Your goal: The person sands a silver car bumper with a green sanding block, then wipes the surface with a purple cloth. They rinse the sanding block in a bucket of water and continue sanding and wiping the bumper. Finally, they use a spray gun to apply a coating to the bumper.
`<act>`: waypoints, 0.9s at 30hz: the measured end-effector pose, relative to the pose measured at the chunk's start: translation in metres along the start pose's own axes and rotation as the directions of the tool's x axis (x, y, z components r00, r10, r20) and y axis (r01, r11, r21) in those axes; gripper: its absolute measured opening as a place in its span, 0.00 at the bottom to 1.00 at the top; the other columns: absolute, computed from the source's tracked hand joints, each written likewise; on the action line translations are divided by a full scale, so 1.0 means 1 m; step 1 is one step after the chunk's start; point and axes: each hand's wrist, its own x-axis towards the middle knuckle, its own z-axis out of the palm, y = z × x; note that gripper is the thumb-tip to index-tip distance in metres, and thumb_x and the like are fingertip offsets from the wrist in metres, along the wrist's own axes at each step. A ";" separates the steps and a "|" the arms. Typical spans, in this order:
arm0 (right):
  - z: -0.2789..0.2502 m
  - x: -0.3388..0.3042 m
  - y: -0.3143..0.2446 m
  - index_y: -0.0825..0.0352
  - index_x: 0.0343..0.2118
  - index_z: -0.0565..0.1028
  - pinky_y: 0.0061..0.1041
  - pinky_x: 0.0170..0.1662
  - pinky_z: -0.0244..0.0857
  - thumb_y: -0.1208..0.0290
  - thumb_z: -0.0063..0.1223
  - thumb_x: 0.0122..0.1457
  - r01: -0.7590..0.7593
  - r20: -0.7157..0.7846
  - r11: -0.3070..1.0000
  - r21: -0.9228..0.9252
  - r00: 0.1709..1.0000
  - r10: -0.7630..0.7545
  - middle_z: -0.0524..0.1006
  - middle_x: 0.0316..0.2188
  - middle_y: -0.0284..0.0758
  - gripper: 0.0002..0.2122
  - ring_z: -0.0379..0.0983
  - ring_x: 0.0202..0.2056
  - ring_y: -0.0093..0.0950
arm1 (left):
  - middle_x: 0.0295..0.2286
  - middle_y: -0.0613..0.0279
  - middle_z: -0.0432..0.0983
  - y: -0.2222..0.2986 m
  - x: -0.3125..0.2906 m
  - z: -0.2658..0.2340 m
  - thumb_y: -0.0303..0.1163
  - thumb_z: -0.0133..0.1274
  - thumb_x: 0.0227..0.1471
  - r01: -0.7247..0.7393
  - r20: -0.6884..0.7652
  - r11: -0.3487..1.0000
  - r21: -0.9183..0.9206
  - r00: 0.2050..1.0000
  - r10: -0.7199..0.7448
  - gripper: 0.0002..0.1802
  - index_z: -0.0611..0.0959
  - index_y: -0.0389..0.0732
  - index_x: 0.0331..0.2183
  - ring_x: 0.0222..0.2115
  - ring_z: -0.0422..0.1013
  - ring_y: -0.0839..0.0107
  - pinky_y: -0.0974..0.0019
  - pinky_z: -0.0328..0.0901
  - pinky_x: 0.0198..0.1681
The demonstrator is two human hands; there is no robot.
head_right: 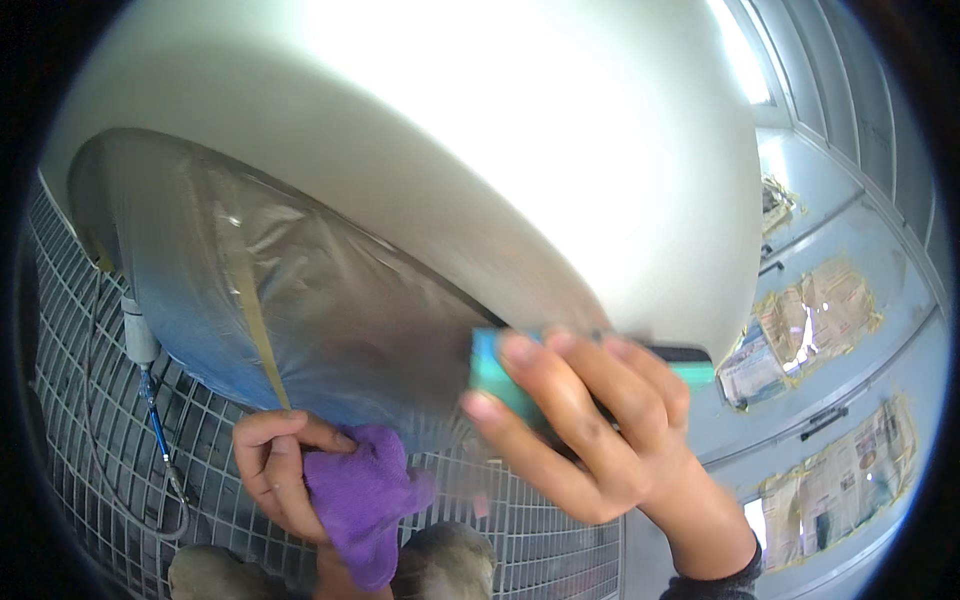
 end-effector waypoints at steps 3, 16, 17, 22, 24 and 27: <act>0.001 0.021 0.006 0.54 0.44 0.77 0.30 0.36 0.66 0.72 0.62 0.48 0.023 -0.034 0.998 0.050 0.999 -0.022 0.79 0.42 0.42 0.18 0.74 0.38 0.36 | 0.13 0.61 0.68 -0.007 0.001 0.008 0.35 0.41 0.57 -0.125 -0.058 0.991 0.040 0.990 0.127 0.12 0.73 0.35 0.36 0.14 0.61 0.74 0.70 0.61 0.24; 0.011 0.052 0.006 0.51 0.45 0.78 0.27 0.41 0.66 0.71 0.66 0.50 0.085 -0.045 0.992 0.089 0.996 -0.081 0.81 0.38 0.28 0.18 0.75 0.42 0.28 | 0.15 0.62 0.67 -0.015 -0.001 0.002 0.37 0.40 0.59 -0.059 -0.026 0.998 -0.014 0.998 0.058 0.14 0.70 0.34 0.38 0.17 0.61 0.74 0.69 0.61 0.26; 0.008 0.045 0.004 0.51 0.45 0.78 0.27 0.41 0.66 0.70 0.67 0.50 0.062 -0.030 0.994 0.093 0.998 -0.059 0.81 0.39 0.28 0.18 0.75 0.42 0.27 | 0.15 0.62 0.67 -0.013 -0.003 0.005 0.37 0.39 0.59 -0.072 -0.020 0.997 0.021 0.997 0.072 0.14 0.70 0.34 0.38 0.17 0.61 0.74 0.69 0.61 0.27; 0.004 0.012 0.019 0.49 0.44 0.79 0.26 0.41 0.66 0.67 0.69 0.46 0.118 -0.029 0.992 0.039 0.993 -0.117 0.81 0.42 0.28 0.19 0.75 0.43 0.28 | 0.18 0.59 0.68 -0.024 -0.001 0.011 0.36 0.39 0.60 -0.331 0.026 0.928 0.170 0.943 0.331 0.15 0.71 0.32 0.38 0.18 0.61 0.75 0.71 0.59 0.27; 0.011 0.029 0.006 0.48 0.45 0.79 0.28 0.41 0.66 0.65 0.68 0.47 0.054 -0.035 0.994 0.096 0.998 -0.051 0.81 0.44 0.30 0.19 0.75 0.43 0.29 | 0.24 0.54 0.70 -0.039 0.004 0.005 0.38 0.41 0.62 -0.516 0.092 0.823 0.237 0.855 0.510 0.18 0.72 0.31 0.43 0.16 0.61 0.77 0.73 0.59 0.21; 0.004 0.019 0.016 0.47 0.48 0.77 0.30 0.42 0.67 0.65 0.69 0.46 0.090 0.006 0.991 0.099 0.996 -0.091 0.79 0.46 0.34 0.23 0.74 0.44 0.32 | 0.20 0.56 0.72 -0.031 0.005 0.000 0.37 0.42 0.60 -0.432 0.087 0.886 0.169 0.902 0.423 0.17 0.73 0.31 0.42 0.13 0.61 0.78 0.74 0.58 0.17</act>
